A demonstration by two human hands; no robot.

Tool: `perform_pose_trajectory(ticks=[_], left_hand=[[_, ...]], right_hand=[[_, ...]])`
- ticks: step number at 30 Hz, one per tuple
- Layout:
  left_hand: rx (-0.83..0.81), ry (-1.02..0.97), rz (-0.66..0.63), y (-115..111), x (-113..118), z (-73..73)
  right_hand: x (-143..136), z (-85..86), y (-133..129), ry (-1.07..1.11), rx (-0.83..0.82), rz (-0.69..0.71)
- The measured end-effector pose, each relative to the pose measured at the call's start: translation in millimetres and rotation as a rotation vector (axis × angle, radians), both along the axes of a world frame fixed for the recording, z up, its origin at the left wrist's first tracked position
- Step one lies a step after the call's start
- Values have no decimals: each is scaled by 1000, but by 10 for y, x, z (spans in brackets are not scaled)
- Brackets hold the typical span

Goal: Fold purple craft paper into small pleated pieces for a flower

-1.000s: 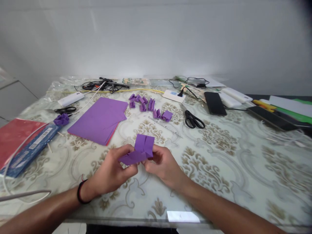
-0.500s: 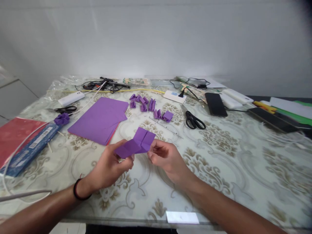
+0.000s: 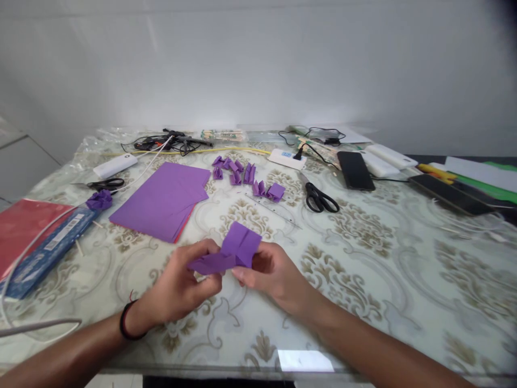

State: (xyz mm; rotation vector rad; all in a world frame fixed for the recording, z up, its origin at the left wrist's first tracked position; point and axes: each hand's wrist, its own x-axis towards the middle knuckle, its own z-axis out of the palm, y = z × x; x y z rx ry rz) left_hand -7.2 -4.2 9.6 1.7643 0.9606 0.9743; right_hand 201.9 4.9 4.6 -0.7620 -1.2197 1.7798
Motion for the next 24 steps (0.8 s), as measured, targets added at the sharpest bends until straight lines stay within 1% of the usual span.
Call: perform_pose_trajectory(ticks=[3,9,13,18,20,24], left_hand=[[44,55,-32,-6,-4,-8],[33,100,-7,-1,7,30],[-37,44,-5,6,25,56],[-125,-115,-17,30,56,53],[-130,-149,-18,35,68,53],[-95,-116,-10,50,48,54]], right_hand=[[-28,28,-42,-71,-7,-44],[-42,28,-83,-201,43,-90],[-48,24,-99,-232,57,-116],[-39,51,-78,-209,50,-163],[-43,53,-70,-211,57,-184],[-37,42,-54,-211,70,-218]])
